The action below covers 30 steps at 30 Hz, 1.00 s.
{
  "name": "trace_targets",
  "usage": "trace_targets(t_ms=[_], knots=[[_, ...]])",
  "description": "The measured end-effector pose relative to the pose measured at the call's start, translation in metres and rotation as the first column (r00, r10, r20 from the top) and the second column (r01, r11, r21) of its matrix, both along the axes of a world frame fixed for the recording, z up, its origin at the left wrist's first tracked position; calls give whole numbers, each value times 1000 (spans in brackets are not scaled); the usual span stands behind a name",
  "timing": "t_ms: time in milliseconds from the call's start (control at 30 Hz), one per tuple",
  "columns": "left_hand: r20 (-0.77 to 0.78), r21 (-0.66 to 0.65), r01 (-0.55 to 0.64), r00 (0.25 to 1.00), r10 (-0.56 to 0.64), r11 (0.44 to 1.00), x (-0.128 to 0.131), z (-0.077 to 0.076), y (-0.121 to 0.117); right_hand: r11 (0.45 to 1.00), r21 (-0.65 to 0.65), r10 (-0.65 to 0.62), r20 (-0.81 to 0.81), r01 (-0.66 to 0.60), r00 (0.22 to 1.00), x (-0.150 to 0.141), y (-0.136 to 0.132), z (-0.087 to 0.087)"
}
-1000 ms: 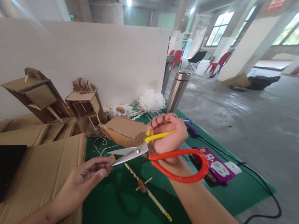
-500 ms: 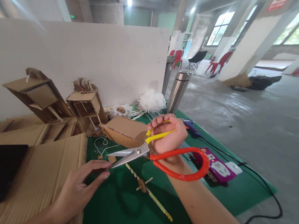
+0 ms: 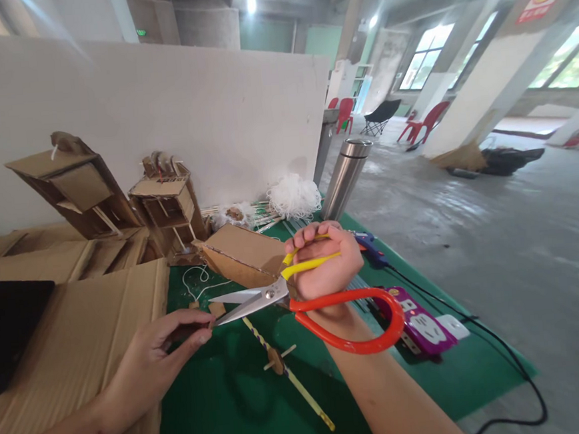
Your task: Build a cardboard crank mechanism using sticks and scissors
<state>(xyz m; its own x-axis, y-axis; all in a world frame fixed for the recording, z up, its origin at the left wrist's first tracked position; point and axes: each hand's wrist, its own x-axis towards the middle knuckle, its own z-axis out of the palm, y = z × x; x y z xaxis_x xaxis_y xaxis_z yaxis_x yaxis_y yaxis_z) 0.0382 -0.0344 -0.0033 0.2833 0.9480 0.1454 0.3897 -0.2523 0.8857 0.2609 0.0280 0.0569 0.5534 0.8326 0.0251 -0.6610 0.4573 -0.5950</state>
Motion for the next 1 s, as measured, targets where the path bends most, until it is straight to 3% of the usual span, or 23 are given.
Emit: trace_targets(t_ms=[133,300,400,733,900,1000], knots=[[-5,66,-3,1000,3,998,0,-1,-1,1000,17,2,-10,-2,1000,1,1,-1],[114,-121,47,993,-33,992,0,3,2,1000,13,0,-12,0,1000,3,0,0],[116,-153,68,992,-50,986,-1,3,5,1000,24,0,-4,0,1000,2,0,-1],[93,14,62,994,-63,998,0,-1,1,1000,24,4,6,-4,1000,2,2,-2],[180,-179,106,981,-74,978,-1,0,4,999,36,-14,-8,14,1000,2,1,0],[195,-214,147,975,-105,966,-1,-1,6,999,35,-3,2,3,1000,1,0,0]])
